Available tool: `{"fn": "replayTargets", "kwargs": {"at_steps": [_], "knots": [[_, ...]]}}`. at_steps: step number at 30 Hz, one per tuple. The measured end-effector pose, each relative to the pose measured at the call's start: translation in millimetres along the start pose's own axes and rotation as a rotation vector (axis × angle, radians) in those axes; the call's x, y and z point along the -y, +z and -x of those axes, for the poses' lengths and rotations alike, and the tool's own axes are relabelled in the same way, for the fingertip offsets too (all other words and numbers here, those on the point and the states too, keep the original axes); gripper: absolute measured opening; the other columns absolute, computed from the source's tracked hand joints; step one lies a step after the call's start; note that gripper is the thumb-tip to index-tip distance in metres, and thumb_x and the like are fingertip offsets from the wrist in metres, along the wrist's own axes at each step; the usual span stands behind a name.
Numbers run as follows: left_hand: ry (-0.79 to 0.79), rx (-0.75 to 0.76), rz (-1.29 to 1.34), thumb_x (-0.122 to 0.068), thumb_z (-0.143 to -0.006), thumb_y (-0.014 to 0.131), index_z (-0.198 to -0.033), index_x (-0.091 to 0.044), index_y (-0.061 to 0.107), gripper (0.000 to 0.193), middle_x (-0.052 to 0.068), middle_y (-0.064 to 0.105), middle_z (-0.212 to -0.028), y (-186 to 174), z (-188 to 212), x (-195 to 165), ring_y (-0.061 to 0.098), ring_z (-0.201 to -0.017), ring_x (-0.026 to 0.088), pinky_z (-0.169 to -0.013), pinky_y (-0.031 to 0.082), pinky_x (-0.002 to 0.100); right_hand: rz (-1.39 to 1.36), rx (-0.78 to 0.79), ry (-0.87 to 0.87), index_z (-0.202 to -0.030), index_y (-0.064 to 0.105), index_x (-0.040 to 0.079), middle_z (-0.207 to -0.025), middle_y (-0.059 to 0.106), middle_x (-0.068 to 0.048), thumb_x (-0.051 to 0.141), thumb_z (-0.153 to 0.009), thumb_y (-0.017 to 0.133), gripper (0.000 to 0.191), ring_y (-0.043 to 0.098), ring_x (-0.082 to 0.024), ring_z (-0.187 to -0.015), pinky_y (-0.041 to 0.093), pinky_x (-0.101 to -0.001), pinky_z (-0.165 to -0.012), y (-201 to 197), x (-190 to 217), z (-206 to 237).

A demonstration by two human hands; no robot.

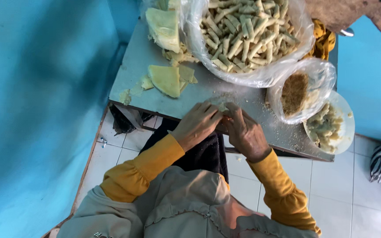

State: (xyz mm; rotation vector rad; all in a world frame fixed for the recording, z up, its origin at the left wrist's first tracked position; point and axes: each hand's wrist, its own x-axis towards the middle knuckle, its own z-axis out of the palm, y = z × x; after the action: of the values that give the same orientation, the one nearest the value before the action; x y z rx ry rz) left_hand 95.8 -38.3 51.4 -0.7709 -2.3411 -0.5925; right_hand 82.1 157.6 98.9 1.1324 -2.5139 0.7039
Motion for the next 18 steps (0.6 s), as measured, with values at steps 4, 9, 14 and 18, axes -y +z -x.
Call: {"fn": "replayTargets", "kwargs": {"at_steps": [4,9,14,18], "knots": [[-0.132,0.200,0.074,-0.004,-0.078,0.071,-0.096,-0.003,0.072,0.018,0.012,0.066,-0.104,8.9,-15.6,4.1,0.060,-0.106,0.032,-0.087,0.051,0.043,-0.214,0.172,0.092,-0.140,0.041,0.005,-0.104,0.075,-0.015,0.002,-0.099,0.063,0.047,0.077,-0.026,-0.088,0.064,-0.0361,-0.069,-5.4,-17.2,-21.7],[-0.363,0.436,0.204,-0.011,-0.081,0.074,-0.087,-0.002,0.073,0.011,0.019,0.071,-0.093,18.4,-45.2,28.6,0.065,-0.092,0.038,-0.086,0.053,0.048,-0.547,0.337,0.312,-0.143,0.039,0.001,-0.087,0.069,-0.020,0.000,-0.089,0.074,0.064,0.071,-0.031,-0.074,0.056,-0.0385,-0.064,-12.7,-34.5,-42.8],[-0.284,0.183,0.221,-0.010,-0.088,0.072,-0.098,-0.005,0.069,0.011,0.015,0.070,-0.089,14.3,-25.5,21.0,0.066,-0.087,0.036,-0.078,0.055,0.049,-0.223,0.047,0.102,-0.139,0.043,0.003,-0.099,0.075,-0.014,0.000,-0.098,0.067,0.047,0.077,-0.026,-0.086,0.063,-0.0374,-0.069,-3.0,-14.6,-15.0],[-0.089,0.004,0.059,-0.006,-0.085,0.068,-0.103,-0.004,0.065,0.018,0.012,0.066,-0.098,7.9,-3.5,-4.8,0.065,-0.096,0.031,-0.083,0.057,0.042,0.022,-0.137,-0.076,-0.139,0.036,-0.005,-0.109,0.072,-0.021,-0.004,-0.099,0.062,0.048,0.074,-0.034,-0.091,0.061,-0.0406,-0.075,7.4,0.2,6.8]]}}
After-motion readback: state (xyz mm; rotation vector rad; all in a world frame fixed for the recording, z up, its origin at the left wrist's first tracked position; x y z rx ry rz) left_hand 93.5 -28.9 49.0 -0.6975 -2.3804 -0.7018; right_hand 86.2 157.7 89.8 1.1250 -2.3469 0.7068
